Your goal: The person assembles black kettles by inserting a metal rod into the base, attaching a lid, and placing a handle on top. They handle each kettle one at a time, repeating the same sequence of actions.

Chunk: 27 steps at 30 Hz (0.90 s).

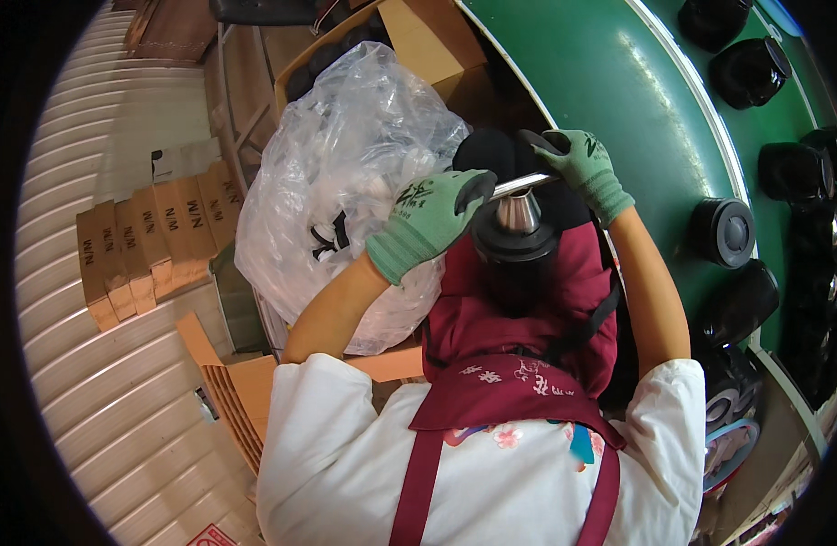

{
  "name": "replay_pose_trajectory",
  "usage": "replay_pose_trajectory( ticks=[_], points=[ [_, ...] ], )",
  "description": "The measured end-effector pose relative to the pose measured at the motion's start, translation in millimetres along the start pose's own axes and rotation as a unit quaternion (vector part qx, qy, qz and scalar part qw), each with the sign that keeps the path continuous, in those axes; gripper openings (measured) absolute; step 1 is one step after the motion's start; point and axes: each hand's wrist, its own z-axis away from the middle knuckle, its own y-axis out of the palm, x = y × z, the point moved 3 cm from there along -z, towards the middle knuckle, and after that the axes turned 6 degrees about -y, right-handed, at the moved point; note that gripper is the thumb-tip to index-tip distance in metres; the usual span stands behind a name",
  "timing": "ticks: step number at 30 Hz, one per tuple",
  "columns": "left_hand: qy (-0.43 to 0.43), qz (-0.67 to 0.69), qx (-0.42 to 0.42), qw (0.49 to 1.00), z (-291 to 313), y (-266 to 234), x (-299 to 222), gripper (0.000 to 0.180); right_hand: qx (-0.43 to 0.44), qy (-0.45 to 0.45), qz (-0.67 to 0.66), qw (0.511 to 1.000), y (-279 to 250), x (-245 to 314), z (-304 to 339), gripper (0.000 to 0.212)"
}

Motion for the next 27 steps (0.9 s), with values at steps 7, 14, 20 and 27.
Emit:
replay_pose_trajectory(
  ticks=[7, 14, 20, 27],
  points=[
    [-0.092, -0.132, 0.084, 0.983, -11.9, 10.2, -35.2, 0.031, 0.005, -0.031, -0.023, 0.999, 11.1, -1.2, -5.2, 0.041],
    [0.013, -0.058, 0.053, 0.997, -15.2, 22.5, -4.2, 0.038, -0.151, -0.178, 0.079, 0.969, 27.6, -6.4, 21.6, 0.031],
    [-0.131, -0.103, 0.217, 0.962, -20.6, 11.8, -11.1, 0.046, -0.016, -0.166, 0.065, 0.984, 30.7, 2.7, 9.6, 0.035],
    [-0.07, -0.027, 0.278, 0.958, -42.2, 28.1, 18.3, 0.044, -0.122, -0.166, 0.118, 0.972, 38.2, 3.8, 30.6, 0.027]
  ],
)
